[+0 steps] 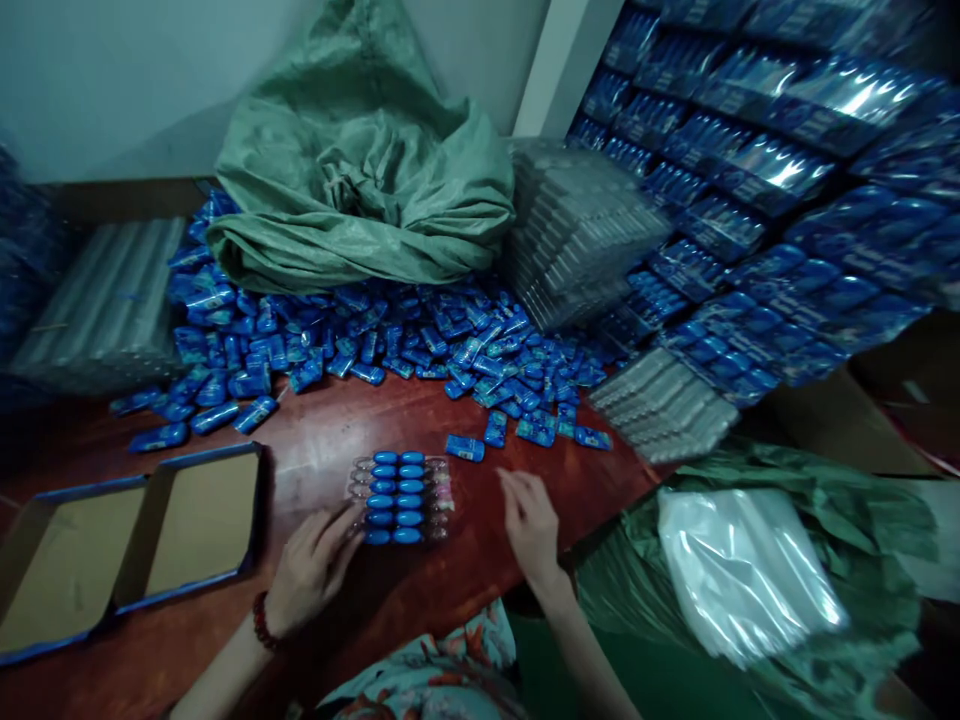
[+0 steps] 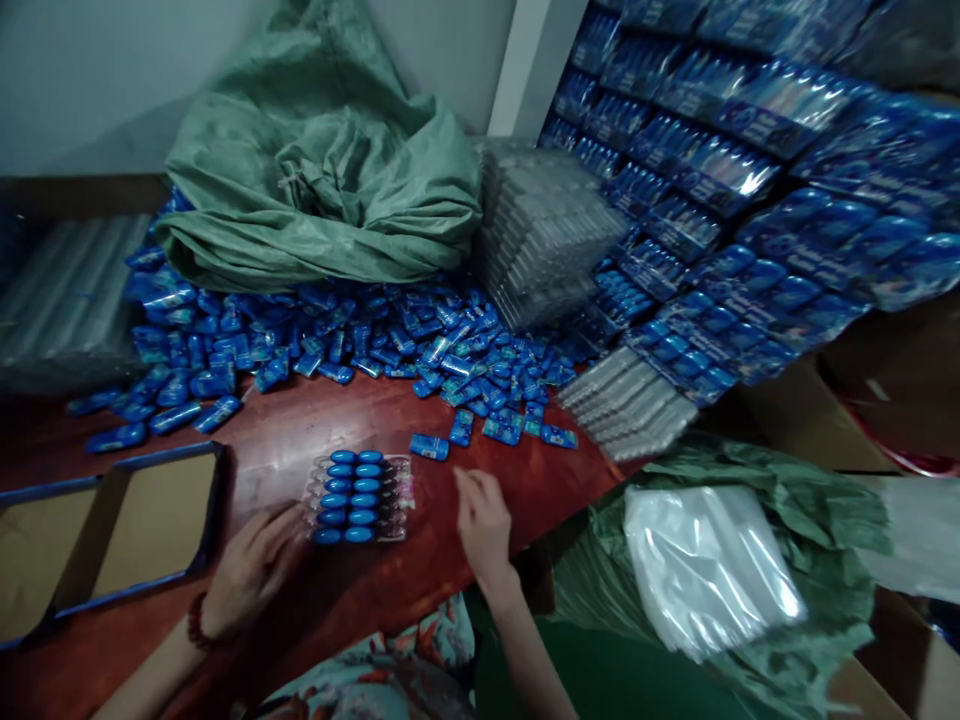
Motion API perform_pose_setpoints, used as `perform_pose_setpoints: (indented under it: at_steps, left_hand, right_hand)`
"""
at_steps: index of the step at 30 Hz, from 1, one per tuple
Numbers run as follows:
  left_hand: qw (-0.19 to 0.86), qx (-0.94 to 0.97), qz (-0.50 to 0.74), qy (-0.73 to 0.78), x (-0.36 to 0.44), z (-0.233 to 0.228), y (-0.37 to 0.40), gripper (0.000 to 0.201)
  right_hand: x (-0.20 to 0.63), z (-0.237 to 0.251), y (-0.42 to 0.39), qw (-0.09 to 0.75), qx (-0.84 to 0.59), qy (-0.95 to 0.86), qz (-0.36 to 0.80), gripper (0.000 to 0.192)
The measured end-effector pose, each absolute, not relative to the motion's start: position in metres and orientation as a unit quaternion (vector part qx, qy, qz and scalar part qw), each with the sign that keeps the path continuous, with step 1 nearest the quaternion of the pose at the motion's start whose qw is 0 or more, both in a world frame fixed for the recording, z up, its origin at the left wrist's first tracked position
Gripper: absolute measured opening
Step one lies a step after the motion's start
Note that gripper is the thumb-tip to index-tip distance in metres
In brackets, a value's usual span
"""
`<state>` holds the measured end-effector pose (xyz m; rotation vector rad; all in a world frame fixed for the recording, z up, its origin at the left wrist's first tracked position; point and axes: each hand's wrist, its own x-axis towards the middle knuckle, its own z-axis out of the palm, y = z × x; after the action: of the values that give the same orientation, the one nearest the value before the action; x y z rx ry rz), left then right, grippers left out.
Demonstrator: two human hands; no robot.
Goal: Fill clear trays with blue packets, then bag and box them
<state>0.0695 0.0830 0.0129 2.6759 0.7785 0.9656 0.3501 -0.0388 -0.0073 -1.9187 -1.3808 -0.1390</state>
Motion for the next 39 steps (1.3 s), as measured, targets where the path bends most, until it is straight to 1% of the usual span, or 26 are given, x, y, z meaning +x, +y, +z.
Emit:
perform_pose_setpoints:
  at_steps: [2, 4, 6, 9, 11, 13, 15, 16, 19, 21, 22, 24, 25, 27, 28, 30, 33, 35, 37, 39]
  left_hand:
    - [0.136, 0.904, 0.315, 0.253, 0.102, 0.032, 0.095, 0.03]
    - [0.157, 0.932, 0.248, 0.214, 0.151, 0.045, 0.105, 0.024]
    - [0.142, 0.966, 0.138, 0.163, 0.209, 0.049, 0.11, 0.028]
    - [0.124, 0.981, 0.012, 0.152, 0.288, 0.039, 0.109, 0.05]
    - [0.127, 0.978, -0.043, 0.16, 0.324, 0.03, 0.107, 0.048]
    - [0.136, 0.974, -0.062, 0.169, 0.345, 0.023, 0.108, 0.04]
    - [0.15, 0.972, -0.064, 0.172, 0.35, 0.021, 0.115, 0.038]
    - [0.158, 0.97, -0.065, 0.171, 0.347, 0.021, 0.121, 0.04]
    - [0.191, 0.968, -0.052, 0.154, 0.312, 0.029, 0.146, 0.045]
    - [0.232, 0.963, 0.013, 0.14, 0.27, 0.039, 0.164, 0.044]
    - [0.257, 0.954, 0.065, 0.136, 0.245, 0.044, 0.173, 0.043]
    - [0.264, 0.935, 0.137, 0.193, 0.192, 0.053, 0.189, 0.032]
    - [0.255, 0.931, 0.144, 0.217, 0.167, 0.057, 0.195, 0.026]
    - [0.241, 0.923, 0.153, 0.259, 0.122, 0.06, 0.201, 0.018]
    - [0.238, 0.916, 0.16, 0.28, 0.105, 0.058, 0.2, 0.017]
    - [0.25, 0.896, 0.183, 0.318, 0.081, 0.052, 0.194, 0.019]
    - [0.293, 0.855, 0.232, 0.36, 0.071, 0.034, 0.174, 0.032]
    - [0.302, 0.838, 0.259, 0.374, 0.076, 0.023, 0.162, 0.03]
    - [0.283, 0.843, 0.276, 0.364, 0.082, 0.014, 0.155, 0.021]
    - [0.257, 0.866, 0.281, 0.324, 0.087, 0.008, 0.153, 0.017]
  right_hand:
    - [0.388, -0.013, -0.04, 0.396, -0.798, -0.446, -0.08, 0.03]
    - [0.42, -0.017, -0.038, 0.379, -0.82, -0.418, -0.093, 0.033]
    - [0.442, -0.018, -0.034, 0.316, -0.826, -0.459, -0.082, 0.041]
    - [0.456, -0.018, -0.026, 0.165, -0.819, -0.549, -0.043, 0.055]
    - [0.457, -0.018, -0.024, 0.094, -0.812, -0.575, -0.036, 0.056]
    - [0.456, -0.021, -0.028, 0.08, -0.808, -0.582, -0.042, 0.049]
    - [0.455, -0.026, -0.035, 0.113, -0.809, -0.575, -0.04, 0.041]
    - [0.453, -0.029, -0.039, 0.147, -0.812, -0.564, -0.031, 0.039]
    - [0.441, -0.033, -0.049, 0.305, -0.819, -0.485, 0.023, 0.039]
    - [0.424, -0.03, -0.047, 0.41, -0.804, -0.422, 0.087, 0.041]
    - [0.414, -0.027, -0.044, 0.444, -0.789, -0.406, 0.126, 0.04]
    - [0.391, -0.019, -0.03, 0.469, -0.753, -0.422, 0.189, 0.033]
    - [0.38, -0.014, -0.02, 0.465, -0.735, -0.451, 0.202, 0.027]
    - [0.363, -0.004, -0.001, 0.432, -0.702, -0.532, 0.193, 0.02]
    - [0.357, 0.0, 0.008, 0.405, -0.688, -0.575, 0.18, 0.021]
    - [0.35, 0.006, 0.021, 0.326, -0.666, -0.652, 0.158, 0.028]
    - [0.347, 0.014, 0.03, 0.169, -0.649, -0.732, 0.121, 0.046]
    - [0.346, 0.02, 0.035, 0.092, -0.638, -0.759, 0.095, 0.055]
    - [0.344, 0.027, 0.041, 0.053, -0.626, -0.774, 0.082, 0.057]
    - [0.342, 0.034, 0.047, 0.037, -0.617, -0.782, 0.08, 0.055]
